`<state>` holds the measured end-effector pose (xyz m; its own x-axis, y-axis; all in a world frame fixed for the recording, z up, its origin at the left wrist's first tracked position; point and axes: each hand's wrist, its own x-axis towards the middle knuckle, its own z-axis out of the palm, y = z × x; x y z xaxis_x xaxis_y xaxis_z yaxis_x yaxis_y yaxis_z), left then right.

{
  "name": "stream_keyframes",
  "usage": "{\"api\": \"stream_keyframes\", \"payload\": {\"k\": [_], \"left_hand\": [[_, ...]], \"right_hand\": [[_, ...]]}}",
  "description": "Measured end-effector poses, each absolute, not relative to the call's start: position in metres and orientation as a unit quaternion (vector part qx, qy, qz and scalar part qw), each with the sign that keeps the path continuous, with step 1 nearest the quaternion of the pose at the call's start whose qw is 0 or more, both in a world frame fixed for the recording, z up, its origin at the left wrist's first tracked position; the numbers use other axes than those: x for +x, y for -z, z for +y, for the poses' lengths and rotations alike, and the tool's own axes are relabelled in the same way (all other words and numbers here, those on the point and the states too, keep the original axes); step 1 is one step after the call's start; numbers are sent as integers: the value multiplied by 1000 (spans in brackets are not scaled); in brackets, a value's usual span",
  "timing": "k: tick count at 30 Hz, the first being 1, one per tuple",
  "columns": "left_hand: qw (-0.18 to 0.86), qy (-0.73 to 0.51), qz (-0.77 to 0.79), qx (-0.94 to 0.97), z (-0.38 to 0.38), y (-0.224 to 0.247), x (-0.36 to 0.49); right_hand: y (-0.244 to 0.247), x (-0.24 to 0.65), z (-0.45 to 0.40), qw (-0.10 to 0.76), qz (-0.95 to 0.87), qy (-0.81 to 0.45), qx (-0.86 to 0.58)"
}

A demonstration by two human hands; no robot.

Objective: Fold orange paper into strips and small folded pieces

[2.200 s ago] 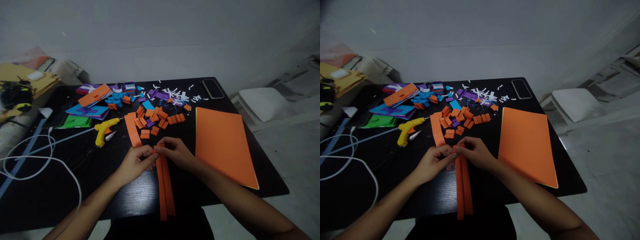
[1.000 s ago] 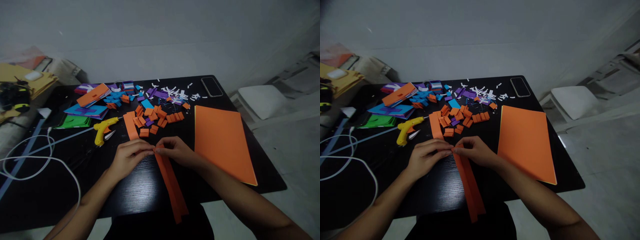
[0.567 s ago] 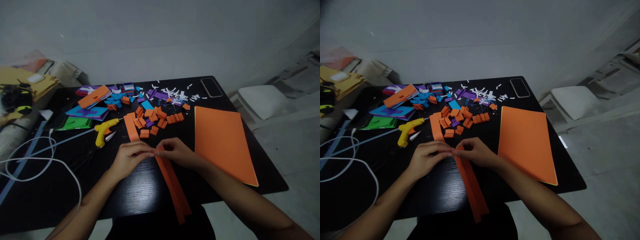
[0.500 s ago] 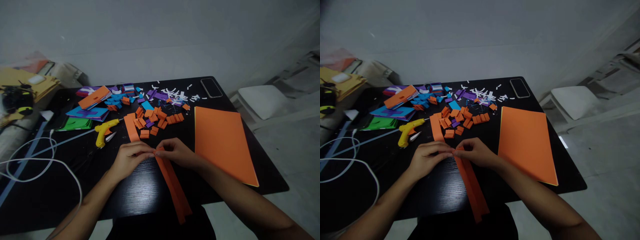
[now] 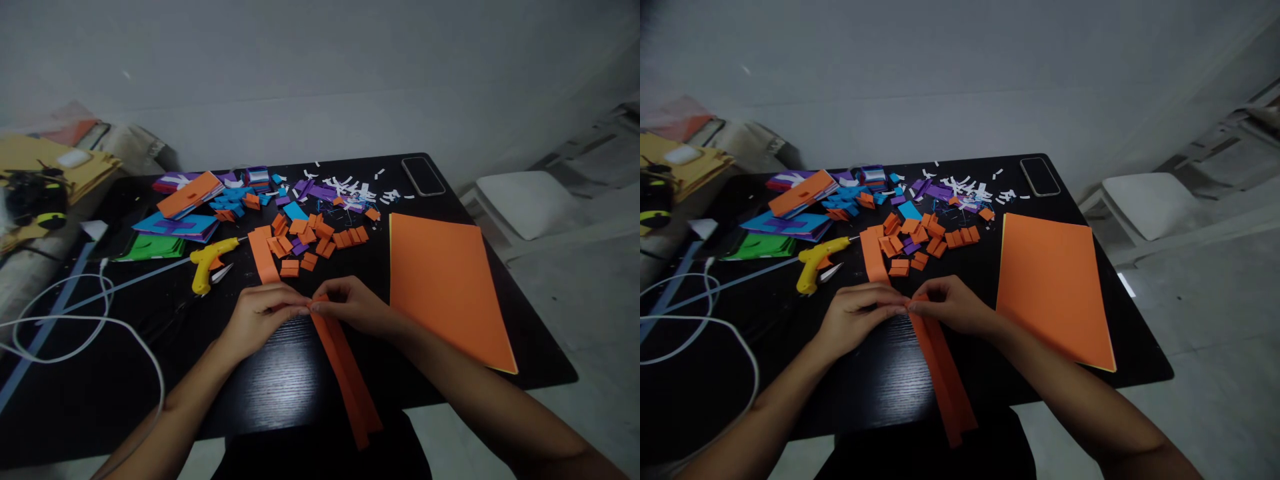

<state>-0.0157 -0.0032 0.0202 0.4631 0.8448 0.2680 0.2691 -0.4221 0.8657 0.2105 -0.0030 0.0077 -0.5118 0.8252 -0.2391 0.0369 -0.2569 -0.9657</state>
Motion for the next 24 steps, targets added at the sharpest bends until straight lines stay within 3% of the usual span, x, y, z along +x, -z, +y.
{"api": "stream_keyframes", "payload": {"k": [24], "left_hand": [[407, -264, 401, 777, -7, -11, -12]], "right_hand": [[-5, 207, -2, 285, -530, -686, -410]]}}
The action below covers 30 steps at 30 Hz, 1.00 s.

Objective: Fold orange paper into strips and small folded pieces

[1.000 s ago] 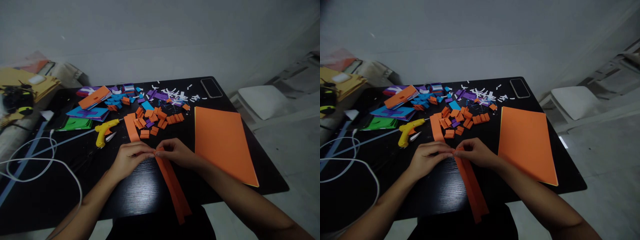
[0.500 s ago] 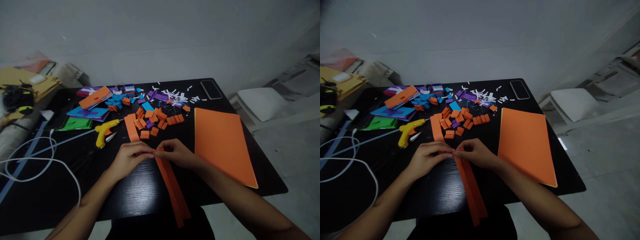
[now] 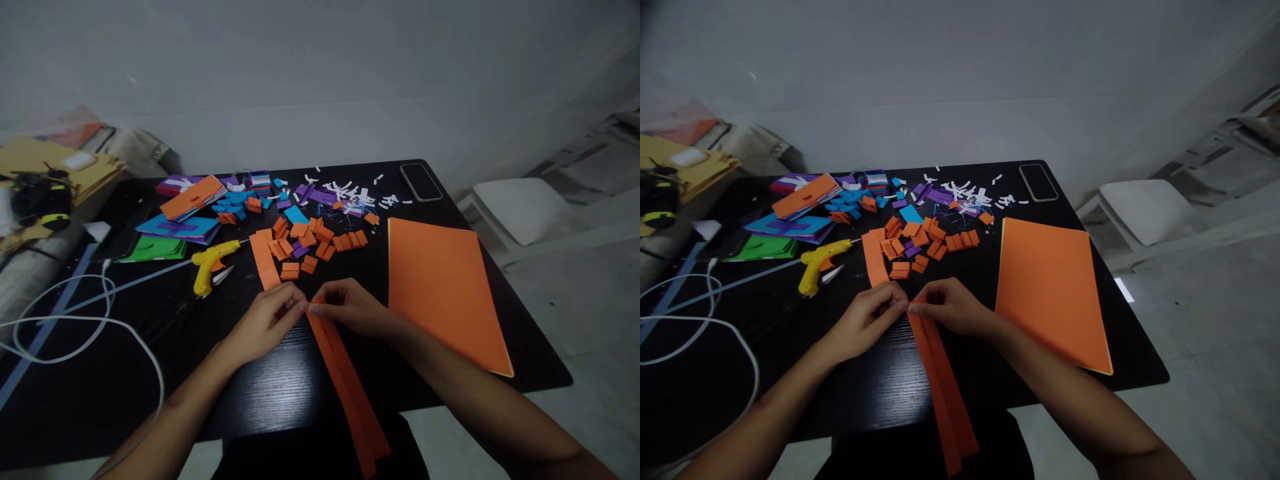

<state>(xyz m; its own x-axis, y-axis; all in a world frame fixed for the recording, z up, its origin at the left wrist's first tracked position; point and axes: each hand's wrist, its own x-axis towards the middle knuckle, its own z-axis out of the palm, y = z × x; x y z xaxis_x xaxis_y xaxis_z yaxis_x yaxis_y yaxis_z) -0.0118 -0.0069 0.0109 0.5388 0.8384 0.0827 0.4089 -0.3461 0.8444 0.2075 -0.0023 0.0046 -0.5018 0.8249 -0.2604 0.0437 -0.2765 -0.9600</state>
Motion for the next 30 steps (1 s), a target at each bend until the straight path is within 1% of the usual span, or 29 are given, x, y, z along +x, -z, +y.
{"api": "stream_keyframes", "payload": {"k": [4, 9, 12, 17, 26, 30], "left_hand": [[389, -272, 408, 780, -6, -11, -13], [373, -297, 431, 766, -6, -12, -11], [377, -307, 445, 752, -5, -12, -11], [397, -306, 459, 733, -5, -10, -12], [472, -307, 455, 690, -4, -8, -6], [483, -329, 469, 662, -3, -7, -6]], "right_hand": [[-4, 206, -3, 306, -533, -663, -428], [-2, 207, -4, 272, -541, -662, -441], [-3, 206, -5, 270, -531, -674, -437], [-4, 206, -7, 268, -540, -665, -440], [2, 200, -7, 271, -585, -629, -434], [0, 200, -8, 262, -573, -644, -434]]}}
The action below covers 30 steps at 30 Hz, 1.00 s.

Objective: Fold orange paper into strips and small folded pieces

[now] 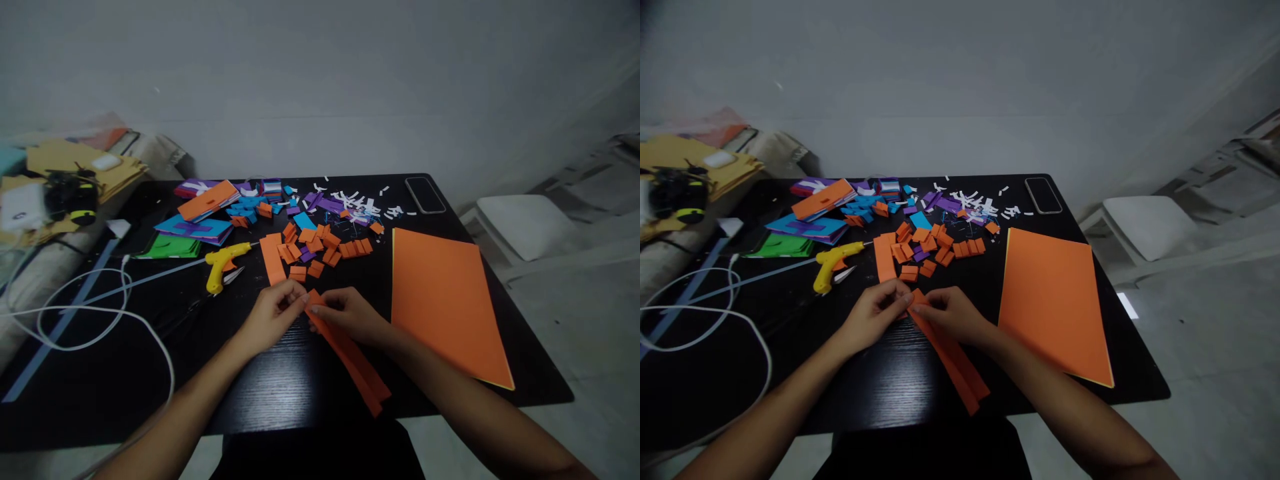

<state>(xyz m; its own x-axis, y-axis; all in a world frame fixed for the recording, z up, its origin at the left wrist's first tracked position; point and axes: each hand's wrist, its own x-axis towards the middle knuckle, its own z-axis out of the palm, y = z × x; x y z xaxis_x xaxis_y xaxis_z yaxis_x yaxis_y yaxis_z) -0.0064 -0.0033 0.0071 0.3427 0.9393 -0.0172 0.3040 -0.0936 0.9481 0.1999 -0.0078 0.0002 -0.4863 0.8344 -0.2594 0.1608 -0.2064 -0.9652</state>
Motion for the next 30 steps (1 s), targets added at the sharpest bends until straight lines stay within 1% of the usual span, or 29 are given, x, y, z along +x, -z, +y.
{"api": "stream_keyframes", "payload": {"k": [5, 8, 12, 14, 17, 22, 24, 27, 30], "left_hand": [[455, -398, 509, 613, 3, -11, -15], [459, -431, 525, 572, 7, -18, -25], [473, -415, 538, 561, 6, -23, -40], [479, -382, 556, 562, 2, -21, -47], [468, -315, 591, 576, -5, -12, -55], [368, -243, 621, 648, -14, -5, -58], [346, -219, 635, 655, -16, -6, -56], [322, -190, 654, 657, -17, -8, -54], [290, -169, 652, 680, -20, -8, -53]], "right_hand": [[-11, 208, -5, 223, -547, -682, -431], [-22, 217, -2, 194, -541, -700, -424], [-31, 237, 10, 135, -588, -660, -448], [-31, 248, 18, 101, -630, -614, -464], [-26, 261, 28, 116, -717, -491, -481], [-12, 256, 22, 225, -815, -261, -466], [-4, 247, 13, 259, -842, -170, -442], [7, 235, -2, 269, -869, -125, -396], [17, 229, -10, 246, -891, -99, -368]]}}
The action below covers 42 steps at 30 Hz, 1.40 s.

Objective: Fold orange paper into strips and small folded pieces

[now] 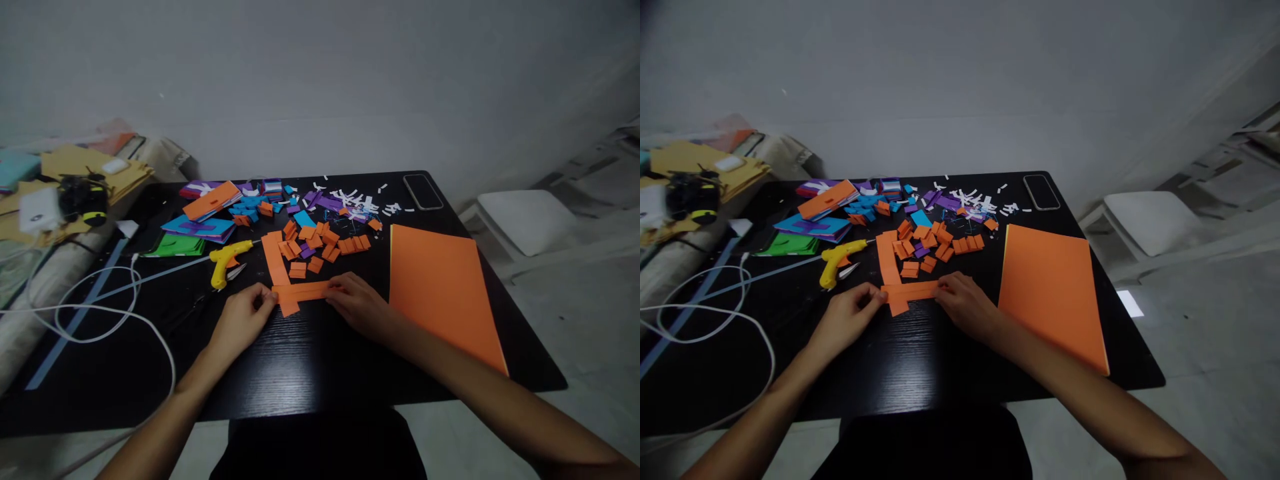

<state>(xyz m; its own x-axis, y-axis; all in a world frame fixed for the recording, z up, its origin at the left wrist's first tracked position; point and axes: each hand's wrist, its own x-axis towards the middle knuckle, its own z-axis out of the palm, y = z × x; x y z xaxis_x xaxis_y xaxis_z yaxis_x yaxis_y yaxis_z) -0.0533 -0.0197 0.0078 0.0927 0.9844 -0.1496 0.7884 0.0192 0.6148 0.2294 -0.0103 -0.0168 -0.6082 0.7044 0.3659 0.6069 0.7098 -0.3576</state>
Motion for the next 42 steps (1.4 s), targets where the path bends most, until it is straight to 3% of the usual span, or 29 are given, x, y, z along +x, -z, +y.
{"api": "stream_keyframes", "payload": {"k": [6, 11, 24, 42], "left_hand": [[65, -246, 537, 804, -31, 1, -35], [62, -221, 419, 878, -31, 10, -11], [23, -180, 373, 910, -26, 13, -9], [-29, -160, 369, 915, -31, 11, -3]], "right_hand": [[21, 231, -13, 230, -910, -71, -338], [14, 229, -13, 202, -920, -80, -325], [2, 226, -11, 112, -939, -67, -320], [6, 230, -10, 133, -936, -85, -315]]}}
